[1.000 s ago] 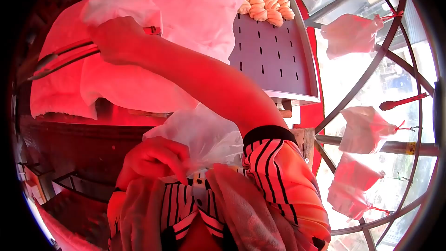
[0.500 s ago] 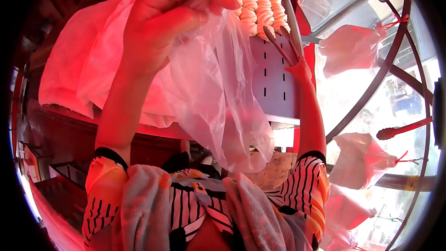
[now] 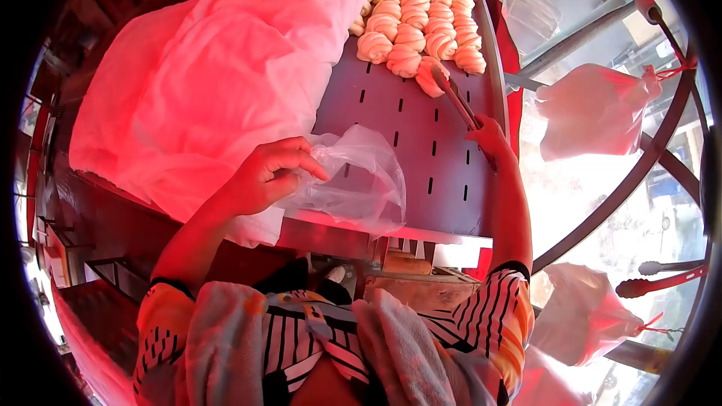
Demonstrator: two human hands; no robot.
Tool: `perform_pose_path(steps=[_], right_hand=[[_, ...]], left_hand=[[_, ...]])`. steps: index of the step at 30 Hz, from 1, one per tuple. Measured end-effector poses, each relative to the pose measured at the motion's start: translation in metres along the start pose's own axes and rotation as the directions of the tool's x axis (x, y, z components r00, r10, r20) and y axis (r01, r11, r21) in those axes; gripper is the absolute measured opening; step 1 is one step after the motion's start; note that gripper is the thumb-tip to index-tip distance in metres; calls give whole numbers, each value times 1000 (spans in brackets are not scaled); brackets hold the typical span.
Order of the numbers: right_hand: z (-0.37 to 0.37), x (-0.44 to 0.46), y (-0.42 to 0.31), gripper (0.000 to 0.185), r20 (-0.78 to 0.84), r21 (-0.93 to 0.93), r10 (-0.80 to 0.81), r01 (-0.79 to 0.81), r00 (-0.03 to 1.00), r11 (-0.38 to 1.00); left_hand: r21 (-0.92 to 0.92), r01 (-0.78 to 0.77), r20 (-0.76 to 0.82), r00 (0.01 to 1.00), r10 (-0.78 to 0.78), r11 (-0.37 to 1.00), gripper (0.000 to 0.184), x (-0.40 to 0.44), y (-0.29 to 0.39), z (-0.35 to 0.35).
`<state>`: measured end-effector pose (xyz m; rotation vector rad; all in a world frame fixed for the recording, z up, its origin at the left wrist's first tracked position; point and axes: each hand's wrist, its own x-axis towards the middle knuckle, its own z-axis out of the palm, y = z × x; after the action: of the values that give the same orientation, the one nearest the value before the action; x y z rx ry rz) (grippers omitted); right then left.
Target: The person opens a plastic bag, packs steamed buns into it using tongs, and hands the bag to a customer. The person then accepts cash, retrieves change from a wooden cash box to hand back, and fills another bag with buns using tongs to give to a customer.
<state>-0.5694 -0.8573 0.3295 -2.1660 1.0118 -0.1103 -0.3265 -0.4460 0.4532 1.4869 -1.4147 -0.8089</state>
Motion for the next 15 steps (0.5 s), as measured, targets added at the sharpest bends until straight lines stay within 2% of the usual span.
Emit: perform_pose_path(steps=[1,4,7,10,12,15], right_hand=[[-9,-30,-22,38,59,-18,55,-54,997,998],[-24,-76,-30,46,79,-173,-29,43,996,984],[-27,-72,-30,63,-139,-420,-20,-40,990,907],[9,-42,-42,75,-239,-467,-71,-50,968,883],[38,-32,-80,78,-176,-481,11,-96,984,871],[73,-16,-118,63,-90,-553,107,-139,990,821]], left_hand=[[-23,19,-12,1000,-19,1000,38,1,-2,-3],[-73,28,-33,999,-30,997,34,5,-16,-8],[-96,22,-17,1000,-24,995,32,6,-17,-6],[-76,8,-2,1000,-8,997,36,9,-8,-2],[-77,32,14,999,-31,997,36,6,0,0],[-40,55,19,998,-55,998,36,-2,1,1]])
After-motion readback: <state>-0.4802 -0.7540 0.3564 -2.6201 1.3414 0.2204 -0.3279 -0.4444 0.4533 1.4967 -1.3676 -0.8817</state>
